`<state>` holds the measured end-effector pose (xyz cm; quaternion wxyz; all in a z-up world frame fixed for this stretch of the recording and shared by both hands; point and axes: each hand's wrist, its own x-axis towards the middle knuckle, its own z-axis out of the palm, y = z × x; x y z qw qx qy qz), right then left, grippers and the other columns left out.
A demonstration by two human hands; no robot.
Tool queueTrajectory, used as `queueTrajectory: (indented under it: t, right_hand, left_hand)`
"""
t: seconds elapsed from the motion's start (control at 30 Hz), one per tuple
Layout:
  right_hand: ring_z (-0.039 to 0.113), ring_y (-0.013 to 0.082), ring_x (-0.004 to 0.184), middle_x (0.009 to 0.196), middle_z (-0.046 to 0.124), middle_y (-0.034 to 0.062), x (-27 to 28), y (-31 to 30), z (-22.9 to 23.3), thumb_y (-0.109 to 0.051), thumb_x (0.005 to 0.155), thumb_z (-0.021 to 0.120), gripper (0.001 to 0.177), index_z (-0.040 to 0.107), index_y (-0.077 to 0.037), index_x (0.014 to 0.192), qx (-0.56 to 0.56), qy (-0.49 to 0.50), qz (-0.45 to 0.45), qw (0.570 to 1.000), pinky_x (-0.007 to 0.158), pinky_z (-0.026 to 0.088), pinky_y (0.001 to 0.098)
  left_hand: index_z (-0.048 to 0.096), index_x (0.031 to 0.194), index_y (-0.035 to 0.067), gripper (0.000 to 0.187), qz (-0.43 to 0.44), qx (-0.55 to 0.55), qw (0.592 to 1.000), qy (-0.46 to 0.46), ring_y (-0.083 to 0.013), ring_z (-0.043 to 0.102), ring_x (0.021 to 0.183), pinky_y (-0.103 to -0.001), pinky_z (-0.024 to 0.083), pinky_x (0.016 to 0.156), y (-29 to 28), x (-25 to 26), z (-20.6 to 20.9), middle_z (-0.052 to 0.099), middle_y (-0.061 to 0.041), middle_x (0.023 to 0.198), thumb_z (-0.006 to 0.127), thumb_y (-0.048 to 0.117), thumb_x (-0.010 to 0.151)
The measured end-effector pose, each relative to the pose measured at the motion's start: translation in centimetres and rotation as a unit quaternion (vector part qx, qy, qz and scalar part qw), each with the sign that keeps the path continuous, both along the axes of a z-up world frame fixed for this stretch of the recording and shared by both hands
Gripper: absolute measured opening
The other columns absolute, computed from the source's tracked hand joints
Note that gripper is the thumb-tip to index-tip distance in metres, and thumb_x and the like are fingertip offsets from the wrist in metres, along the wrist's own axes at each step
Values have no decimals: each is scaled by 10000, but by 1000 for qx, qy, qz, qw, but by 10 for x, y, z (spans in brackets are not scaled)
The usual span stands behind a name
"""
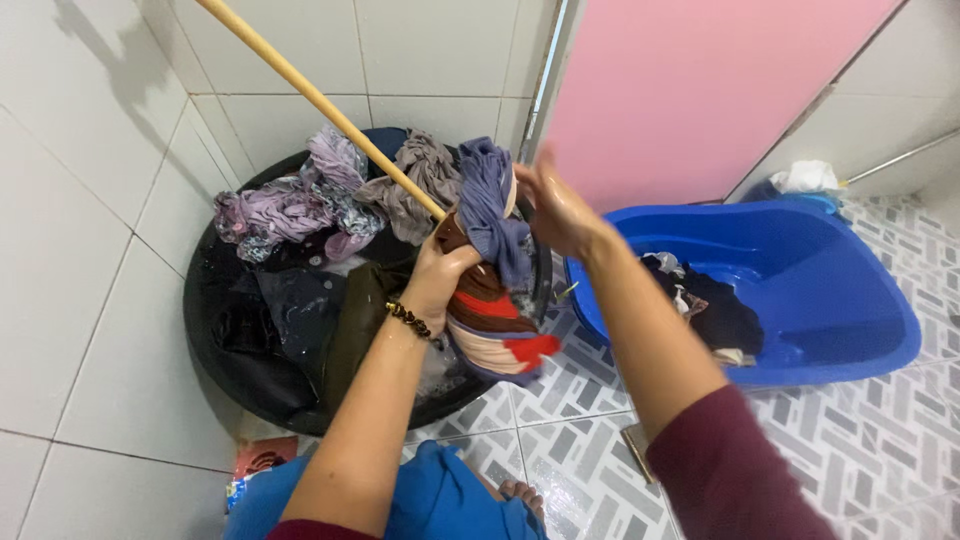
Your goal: The person washes clothes by hand in a black basin filled with soapy water. They repeatedly submerge, scrub, and wring various garments, then transfer them to a blue basin beside them.
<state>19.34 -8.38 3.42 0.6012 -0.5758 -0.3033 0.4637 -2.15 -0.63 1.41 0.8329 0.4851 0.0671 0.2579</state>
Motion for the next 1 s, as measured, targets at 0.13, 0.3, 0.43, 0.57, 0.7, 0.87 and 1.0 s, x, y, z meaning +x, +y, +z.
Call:
queueTrajectory:
  t: [0.13, 0.3, 0.43, 0.57, 0.7, 0.87, 1.0]
  right_hand:
    - [330, 351, 1037, 1465, 613, 135, -42, -21, -77, -826, 929, 326, 916, 484, -172, 1550, 3, 123, -195, 973, 818, 67, 523]
    - [657, 278, 1066, 1286, 677, 138, -49, -17, -90, -596, 916, 570, 689, 563, -97, 1391, 248, 264, -206, 909, 922, 509, 456]
    - [705, 260, 1011, 1106, 705, 96, -37, -32, -48, -435, 915, 716, 373, 617, -107, 1063, 262, 277, -128, 916, 900, 610, 478]
    - [690, 198, 808, 942, 712, 100, -27, -29, -24, -335, 857, 814, 287, 691, -90, 942, 82, 53, -94, 991, 760, 586, 362]
    - [578, 137, 623, 745, 664, 49, -33, -22, -33, -296, 782, 873, 323, 699, -24, 794, -34, -239, -161, 957, 553, 480, 331]
    - [582, 113, 752, 851, 682, 73, -49, -28, -42, -349, 876, 791, 380, 711, 3, 995, -7, -254, -247, 935, 659, 504, 299]
    - [624, 106, 941, 1090, 635, 9, -65, -57, -44, -460, 834, 724, 529, 550, -186, 1251, 110, 49, -176, 977, 793, 572, 361]
  left_hand:
    - [672, 1246, 25, 283, -101, -145, 982, -70, -203, 676, 988, -336, 566, 872, -17, 5, -1, 690, -95, 1149, 648, 212, 1036]
    - [658, 1185, 104, 320, -92, -294, 951, -4, -139, 699, 862, -342, 570, 809, -37, 16, -6, 737, 9, 969, 563, 347, 999]
    - [677, 1006, 78, 464, -156, -206, 966, 28, -244, 711, 632, -382, 592, 618, -33, 20, -6, 753, -81, 748, 527, 502, 894]
    - [713, 1090, -30, 503, 14, 35, 962, 271, -349, 728, 829, -488, 589, 785, -40, 30, -12, 751, -170, 890, 603, 434, 928]
    - [712, 1154, 56, 553, 124, 296, 859, 400, -446, 701, 1011, -519, 549, 898, -55, 33, -12, 738, -276, 1033, 536, 518, 907]
    - [697, 1191, 136, 533, 142, 336, 818, 445, -473, 652, 1079, -539, 512, 921, -47, 33, -9, 713, -255, 1105, 542, 545, 887]
    - [711, 1095, 9, 583, 215, 195, 907, 304, -351, 724, 971, -472, 554, 880, -33, 55, -26, 776, -202, 1024, 610, 534, 863]
